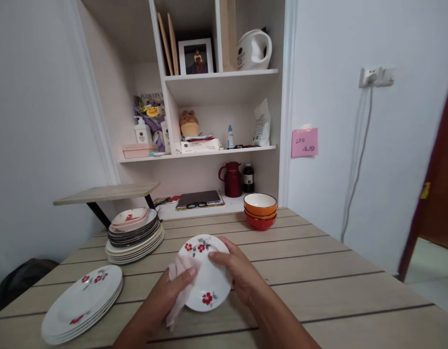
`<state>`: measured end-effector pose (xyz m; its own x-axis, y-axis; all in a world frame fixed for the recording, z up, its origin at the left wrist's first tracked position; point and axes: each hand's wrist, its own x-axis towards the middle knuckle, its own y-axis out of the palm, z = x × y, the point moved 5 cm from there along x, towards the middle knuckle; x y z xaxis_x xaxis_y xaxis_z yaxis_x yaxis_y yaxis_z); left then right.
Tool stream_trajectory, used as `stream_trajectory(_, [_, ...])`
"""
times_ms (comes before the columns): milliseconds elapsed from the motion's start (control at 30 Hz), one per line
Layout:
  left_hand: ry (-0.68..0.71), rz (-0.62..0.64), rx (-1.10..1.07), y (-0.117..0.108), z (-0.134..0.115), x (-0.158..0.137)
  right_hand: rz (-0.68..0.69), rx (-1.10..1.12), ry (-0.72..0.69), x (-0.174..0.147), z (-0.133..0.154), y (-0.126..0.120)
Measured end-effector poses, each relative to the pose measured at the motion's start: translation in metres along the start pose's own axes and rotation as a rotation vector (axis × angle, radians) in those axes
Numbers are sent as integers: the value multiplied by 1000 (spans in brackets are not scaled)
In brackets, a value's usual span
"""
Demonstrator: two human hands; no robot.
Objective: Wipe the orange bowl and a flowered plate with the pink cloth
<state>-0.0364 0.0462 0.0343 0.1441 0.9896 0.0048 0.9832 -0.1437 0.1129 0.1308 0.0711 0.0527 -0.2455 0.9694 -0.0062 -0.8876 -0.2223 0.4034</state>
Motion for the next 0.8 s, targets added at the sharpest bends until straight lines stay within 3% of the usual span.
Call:
stream_trajectory(233, [-7, -19, 76, -4, 5, 3, -21, 87, -10, 2, -7, 6])
stream_trajectory(533, [-7, -202, -166, -2, 15, 12, -201, 322, -109, 12, -32, 11])
stream_trajectory(800, [27, -193, -238, 6, 7, 6, -213, 381, -47, 14, -37, 10])
